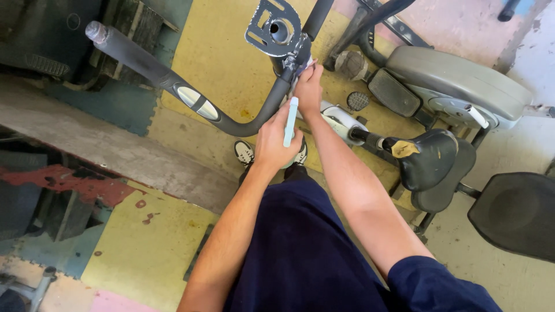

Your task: The person cleans a stationary exercise bike using a spray bottle and a cloth. They spray the frame, pedals, seat, and handlebars, then wipe each surface thoroughly with the cloth.

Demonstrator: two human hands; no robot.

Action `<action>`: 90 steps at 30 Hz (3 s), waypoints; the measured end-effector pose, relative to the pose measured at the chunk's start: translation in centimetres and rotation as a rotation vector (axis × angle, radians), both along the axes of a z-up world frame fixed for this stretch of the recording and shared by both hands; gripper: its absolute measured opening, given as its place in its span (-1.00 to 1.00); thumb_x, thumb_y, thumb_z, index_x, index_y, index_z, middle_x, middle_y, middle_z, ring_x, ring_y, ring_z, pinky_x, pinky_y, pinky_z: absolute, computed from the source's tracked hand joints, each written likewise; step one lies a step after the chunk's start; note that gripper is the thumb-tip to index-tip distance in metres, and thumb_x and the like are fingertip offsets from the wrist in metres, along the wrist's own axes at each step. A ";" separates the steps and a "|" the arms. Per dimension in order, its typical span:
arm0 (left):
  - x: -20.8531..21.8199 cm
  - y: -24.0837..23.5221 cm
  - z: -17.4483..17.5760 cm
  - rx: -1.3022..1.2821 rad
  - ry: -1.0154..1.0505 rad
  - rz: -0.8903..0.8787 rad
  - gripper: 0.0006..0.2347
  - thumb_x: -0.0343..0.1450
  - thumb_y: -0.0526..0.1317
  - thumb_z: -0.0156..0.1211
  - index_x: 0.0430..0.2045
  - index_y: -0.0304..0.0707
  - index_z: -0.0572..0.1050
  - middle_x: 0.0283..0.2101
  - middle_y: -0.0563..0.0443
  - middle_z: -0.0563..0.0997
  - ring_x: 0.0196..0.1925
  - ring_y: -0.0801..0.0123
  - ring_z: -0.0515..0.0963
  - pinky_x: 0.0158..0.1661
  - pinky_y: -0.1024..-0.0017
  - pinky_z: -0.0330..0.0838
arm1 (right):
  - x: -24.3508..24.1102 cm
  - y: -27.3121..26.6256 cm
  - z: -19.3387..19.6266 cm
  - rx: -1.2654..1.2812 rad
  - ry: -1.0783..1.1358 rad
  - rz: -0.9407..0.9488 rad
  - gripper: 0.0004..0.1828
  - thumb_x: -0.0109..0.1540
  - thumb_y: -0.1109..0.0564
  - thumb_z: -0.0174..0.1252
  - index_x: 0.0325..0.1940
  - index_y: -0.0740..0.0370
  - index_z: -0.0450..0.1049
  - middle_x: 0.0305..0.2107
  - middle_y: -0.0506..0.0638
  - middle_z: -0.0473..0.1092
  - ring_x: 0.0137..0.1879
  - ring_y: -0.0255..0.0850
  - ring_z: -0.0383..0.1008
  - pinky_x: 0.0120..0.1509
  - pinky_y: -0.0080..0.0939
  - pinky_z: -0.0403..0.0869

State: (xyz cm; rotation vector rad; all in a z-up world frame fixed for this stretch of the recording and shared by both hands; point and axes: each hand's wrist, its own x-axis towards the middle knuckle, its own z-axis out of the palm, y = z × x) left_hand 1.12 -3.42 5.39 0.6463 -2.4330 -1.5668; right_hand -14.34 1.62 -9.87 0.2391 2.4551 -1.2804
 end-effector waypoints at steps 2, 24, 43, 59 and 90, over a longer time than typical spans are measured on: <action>0.1 0.0 0.2 0.005 -0.010 0.003 -0.45 0.28 -0.36 0.19 0.26 -0.16 0.38 -0.04 -0.31 0.64 -0.09 -0.20 0.65 -0.11 0.10 0.55 | -2.4 3.2 -12.2 -0.209 0.010 -0.079 -0.53 0.43 -0.17 -0.23 0.18 0.19 0.32 -0.20 0.20 0.51 -0.04 0.21 0.50 0.08 0.17 0.45; 0.2 3.8 -1.3 -0.047 -0.141 0.116 -0.42 0.25 -0.30 0.24 0.25 -0.17 0.37 -0.27 -0.37 0.65 -0.23 -0.24 0.64 -0.22 0.02 0.53 | 0.0 6.4 -0.7 -0.283 0.135 0.364 -0.82 0.43 0.09 -0.07 0.06 0.20 0.27 -0.39 0.13 0.55 -0.31 -0.08 0.62 -0.17 -0.05 0.54; 1.2 6.6 -6.8 0.047 -0.272 0.153 -0.63 0.31 -0.20 0.19 0.03 -0.14 0.52 -0.14 -0.30 0.67 -0.05 -0.23 0.62 -0.06 -0.01 0.49 | -7.1 14.4 -4.6 -0.257 -0.235 0.535 -0.91 0.35 0.24 -0.05 -0.17 0.21 0.38 -0.42 -0.05 0.26 -0.32 -0.29 0.29 -0.24 -0.20 0.34; 0.6 4.7 -17.0 0.083 -0.469 0.107 -0.73 0.35 -0.16 0.15 -0.07 -0.08 0.52 -0.21 -0.28 0.67 -0.09 -0.25 0.62 -0.08 -0.10 0.44 | 1.2 21.0 -1.6 0.003 -0.206 0.459 -0.75 0.46 0.06 -0.08 -0.22 0.23 0.37 -0.48 -0.09 0.30 -0.32 -0.32 0.24 -0.20 -0.27 0.33; -0.2 10.9 -24.8 0.062 -0.287 0.473 -0.71 0.30 -0.27 0.19 -0.09 -0.25 0.45 -0.18 -0.34 0.63 -0.12 -0.29 0.60 -0.12 -0.07 0.46 | -3.5 10.7 -8.4 0.338 1.439 1.691 -0.67 0.31 0.11 0.15 0.16 0.17 0.52 0.45 -0.01 0.23 0.50 0.03 0.14 0.61 0.06 0.14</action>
